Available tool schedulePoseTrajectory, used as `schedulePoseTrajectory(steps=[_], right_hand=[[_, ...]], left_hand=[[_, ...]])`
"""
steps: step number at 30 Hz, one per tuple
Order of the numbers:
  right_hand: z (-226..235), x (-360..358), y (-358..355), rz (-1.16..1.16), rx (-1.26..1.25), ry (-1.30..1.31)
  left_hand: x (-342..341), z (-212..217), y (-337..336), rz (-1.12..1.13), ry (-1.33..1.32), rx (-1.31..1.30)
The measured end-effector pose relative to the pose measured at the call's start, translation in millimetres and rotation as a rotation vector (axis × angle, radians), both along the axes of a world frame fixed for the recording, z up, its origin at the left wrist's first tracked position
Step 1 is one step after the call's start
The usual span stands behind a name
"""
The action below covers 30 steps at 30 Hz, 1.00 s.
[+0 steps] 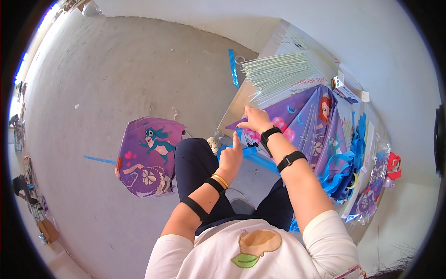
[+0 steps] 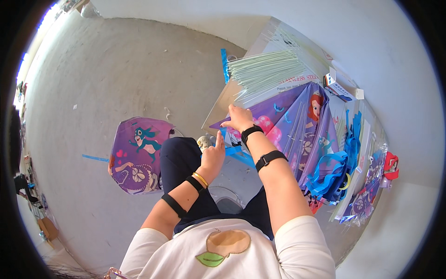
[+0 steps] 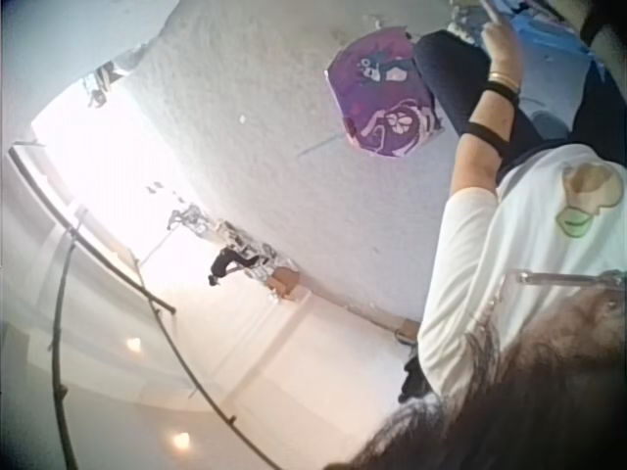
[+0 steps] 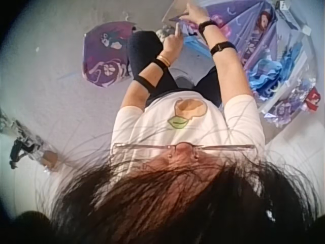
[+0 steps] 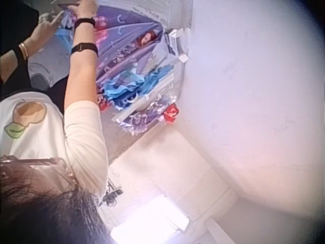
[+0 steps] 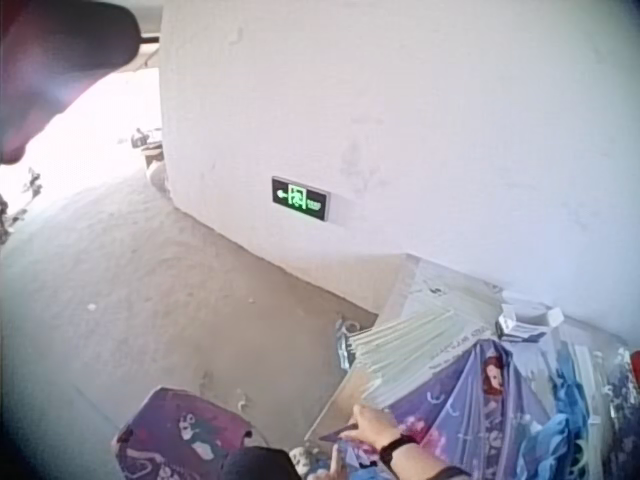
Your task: The recorder is assembling colorful kites by attaching plastic components and tails.
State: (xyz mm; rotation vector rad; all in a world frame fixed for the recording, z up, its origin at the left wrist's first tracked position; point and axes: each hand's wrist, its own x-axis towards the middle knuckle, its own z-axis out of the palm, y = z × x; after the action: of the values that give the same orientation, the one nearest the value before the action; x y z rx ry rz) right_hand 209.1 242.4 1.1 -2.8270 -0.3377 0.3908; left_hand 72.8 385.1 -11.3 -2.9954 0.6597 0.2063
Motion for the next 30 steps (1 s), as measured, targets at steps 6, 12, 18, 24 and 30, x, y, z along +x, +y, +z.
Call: schedulePoseTrajectory(steps=[6, 12, 18, 24, 30], right_hand=[[-1.8, 8.2, -16.2, -0.022, 0.247, 0.068], [15.2, -4.9, 4.7, 0.325, 0.047, -0.093], [46.1, -18.8, -15.2, 0.385, 0.119, -0.327], [114.2, -97.3, -66.8, 0.338, 0.144, -0.389], [105.7, -238.3, -140.5, 0.058, 0.207, -0.364]], left_hand=[[0.5, 3.6, -1.2, -0.009, -0.039, -0.019], [2.9, 19.4, 9.2, 0.074, 0.041, -0.217], [-11.8, 83.4, 20.4, 0.283, 0.000, -1.032], [-28.9, 97.3, 49.7, 0.707, 0.408, -1.699], [-39.2, 145.5, 58.2, 0.716, 0.574, -1.858]])
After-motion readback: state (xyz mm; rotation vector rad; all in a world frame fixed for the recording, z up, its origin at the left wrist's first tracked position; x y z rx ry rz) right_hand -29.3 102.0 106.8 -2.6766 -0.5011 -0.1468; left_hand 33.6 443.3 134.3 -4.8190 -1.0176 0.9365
